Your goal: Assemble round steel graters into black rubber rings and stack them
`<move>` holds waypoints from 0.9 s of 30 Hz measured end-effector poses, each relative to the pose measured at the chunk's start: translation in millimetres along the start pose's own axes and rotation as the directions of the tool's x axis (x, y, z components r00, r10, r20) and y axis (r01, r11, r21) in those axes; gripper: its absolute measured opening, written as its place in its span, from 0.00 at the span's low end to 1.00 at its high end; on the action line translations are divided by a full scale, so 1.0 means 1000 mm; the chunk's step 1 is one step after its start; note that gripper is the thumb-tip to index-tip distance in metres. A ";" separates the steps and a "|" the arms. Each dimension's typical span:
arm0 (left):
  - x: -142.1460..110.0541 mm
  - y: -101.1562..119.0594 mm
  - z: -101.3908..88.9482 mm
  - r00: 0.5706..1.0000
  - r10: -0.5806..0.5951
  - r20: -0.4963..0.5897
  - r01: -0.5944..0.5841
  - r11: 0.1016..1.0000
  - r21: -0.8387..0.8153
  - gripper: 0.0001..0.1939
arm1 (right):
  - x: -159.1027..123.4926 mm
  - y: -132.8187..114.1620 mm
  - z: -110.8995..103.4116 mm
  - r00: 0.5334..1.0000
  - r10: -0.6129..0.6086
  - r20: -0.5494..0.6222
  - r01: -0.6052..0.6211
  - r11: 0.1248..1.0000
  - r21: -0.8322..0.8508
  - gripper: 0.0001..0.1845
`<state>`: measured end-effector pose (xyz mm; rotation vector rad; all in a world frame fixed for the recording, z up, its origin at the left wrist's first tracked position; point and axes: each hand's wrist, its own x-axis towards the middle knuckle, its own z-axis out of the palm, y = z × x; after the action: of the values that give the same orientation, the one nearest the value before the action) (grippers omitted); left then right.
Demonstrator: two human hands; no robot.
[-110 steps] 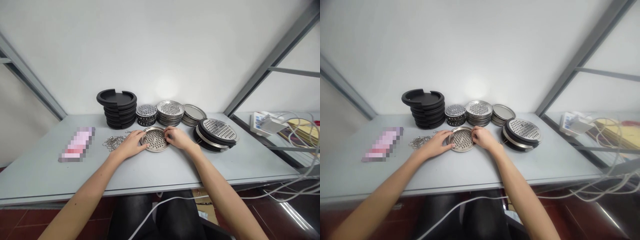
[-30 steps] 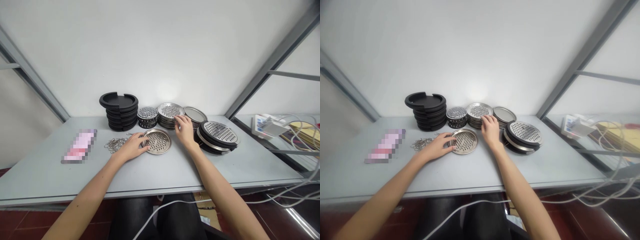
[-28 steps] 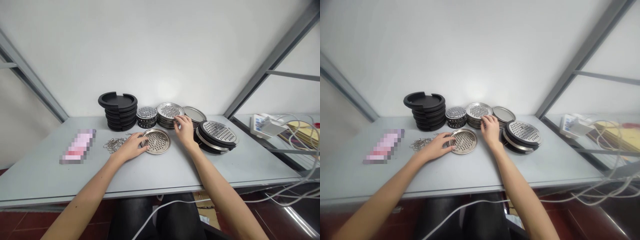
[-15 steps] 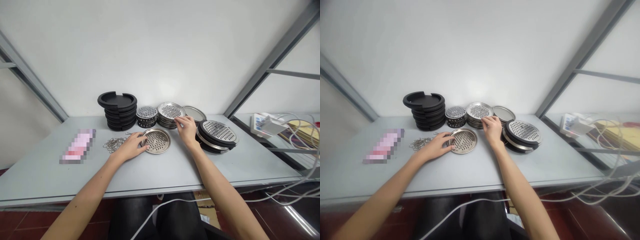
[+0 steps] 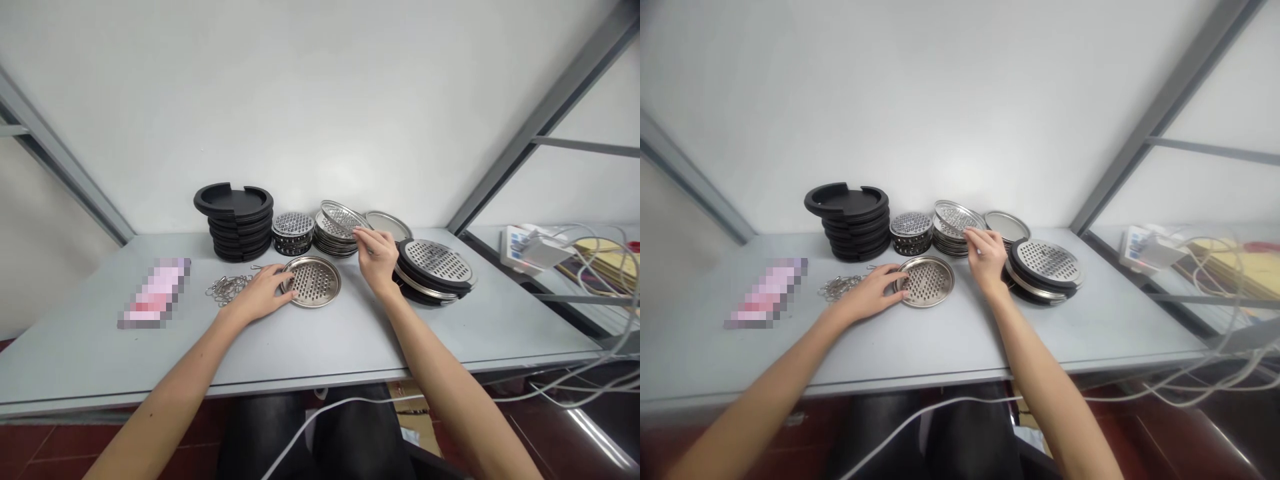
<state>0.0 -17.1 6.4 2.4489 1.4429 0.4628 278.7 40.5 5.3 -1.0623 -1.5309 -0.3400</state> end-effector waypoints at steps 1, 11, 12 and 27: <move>0.000 0.000 0.000 1.000 0.001 0.000 -0.001 1.000 0.001 0.24 | 0.000 -0.002 -0.001 1.000 -0.012 -0.010 0.012 1.000 0.006 0.10; 0.000 -0.003 0.003 0.998 0.043 -0.055 -0.044 0.999 -0.023 0.23 | 0.006 -0.041 -0.023 0.992 0.108 -0.070 -0.095 0.981 0.168 0.10; 0.000 -0.003 0.003 0.997 0.044 -0.062 -0.046 0.998 -0.030 0.24 | 0.006 -0.045 -0.025 0.988 0.132 -0.075 -0.116 0.974 0.197 0.10; 0.005 0.002 -0.001 0.952 0.022 -0.305 -0.063 0.990 -0.124 0.38 | 0.004 -0.056 -0.016 0.757 0.373 0.537 -0.639 0.253 0.726 0.12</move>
<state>3.3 -13.9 8.8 2.3836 1.4169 0.9499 246.6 0.3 32.2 -0.6447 -1.1691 1.0743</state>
